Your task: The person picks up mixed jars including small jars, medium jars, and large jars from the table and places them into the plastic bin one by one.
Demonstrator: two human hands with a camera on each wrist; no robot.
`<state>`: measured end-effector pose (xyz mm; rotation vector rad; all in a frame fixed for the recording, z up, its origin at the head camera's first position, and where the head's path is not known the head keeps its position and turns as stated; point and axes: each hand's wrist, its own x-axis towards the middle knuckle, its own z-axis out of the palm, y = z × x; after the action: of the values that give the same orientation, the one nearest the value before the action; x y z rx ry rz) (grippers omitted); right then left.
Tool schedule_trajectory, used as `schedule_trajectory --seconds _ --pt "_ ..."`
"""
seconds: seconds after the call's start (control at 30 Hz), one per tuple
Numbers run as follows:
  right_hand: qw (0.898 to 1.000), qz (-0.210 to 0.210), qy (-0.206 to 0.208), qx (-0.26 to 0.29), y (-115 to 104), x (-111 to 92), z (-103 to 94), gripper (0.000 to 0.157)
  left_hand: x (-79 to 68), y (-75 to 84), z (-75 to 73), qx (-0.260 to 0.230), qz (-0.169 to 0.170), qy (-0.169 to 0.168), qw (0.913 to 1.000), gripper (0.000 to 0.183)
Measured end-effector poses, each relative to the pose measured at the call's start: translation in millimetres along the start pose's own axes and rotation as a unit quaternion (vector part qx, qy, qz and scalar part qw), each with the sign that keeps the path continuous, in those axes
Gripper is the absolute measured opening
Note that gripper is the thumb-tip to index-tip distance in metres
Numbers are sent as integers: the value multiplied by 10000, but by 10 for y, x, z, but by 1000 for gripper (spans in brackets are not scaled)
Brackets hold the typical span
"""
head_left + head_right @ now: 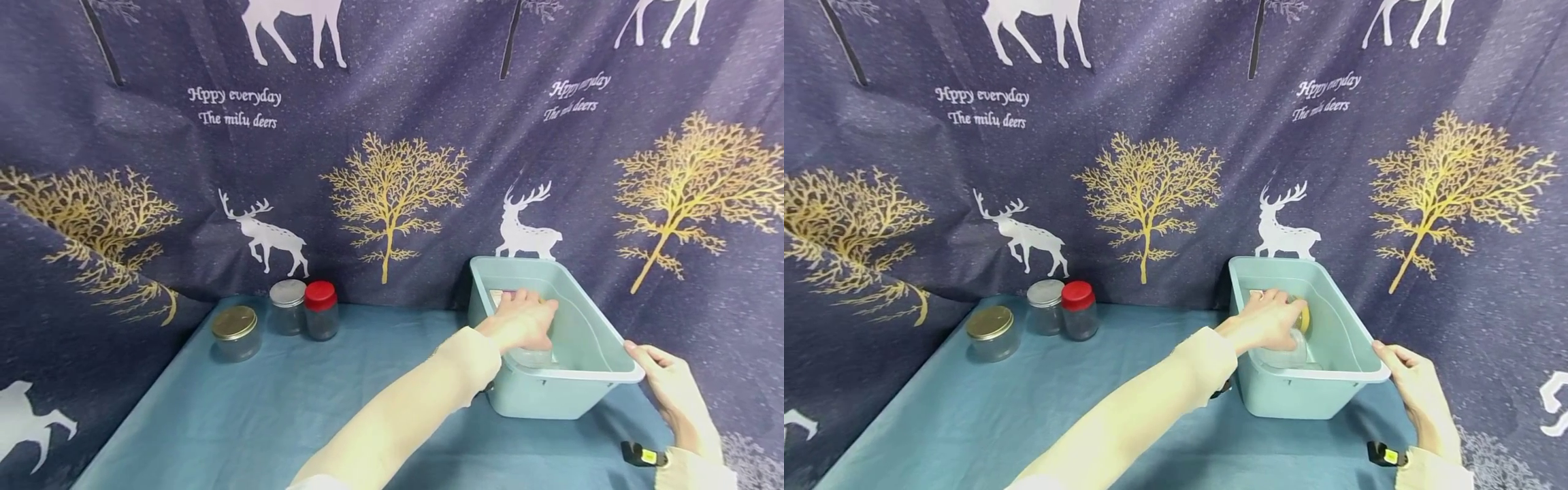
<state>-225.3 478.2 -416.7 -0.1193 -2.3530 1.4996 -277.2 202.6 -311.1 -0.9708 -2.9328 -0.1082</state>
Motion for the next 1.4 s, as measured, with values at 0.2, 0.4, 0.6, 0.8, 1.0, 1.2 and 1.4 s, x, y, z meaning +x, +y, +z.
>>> schedule_trajectory --seconds 0.2,0.4,0.6,0.8,1.0,1.2,1.4 --pt "10000 -23 40 -31 2 3 -9 27 -156 -189 -43 -157 180 257 9994 58" --pt "10000 -55 52 -47 11 4 -12 27 -328 -474 8 -271 136 708 9970 57" --pt "10000 10 -5 6 -9 0 -30 26 -536 -808 104 -595 -31 847 9946 58" --pt "10000 -3 -30 30 6 -7 -26 26 -780 -1087 281 -1218 -82 1116 9862 54" --pt "9998 143 -91 65 14 -17 -12 26 -1052 -1314 484 -1954 -149 1375 9709 51" --pt "9999 107 -45 27 -3 -17 -7 26 -1291 -1512 610 -2323 -355 1652 9579 48" --pt "9999 117 -31 87 6 -1 -13 26 -1524 -1716 641 -2579 -458 1967 9448 47"
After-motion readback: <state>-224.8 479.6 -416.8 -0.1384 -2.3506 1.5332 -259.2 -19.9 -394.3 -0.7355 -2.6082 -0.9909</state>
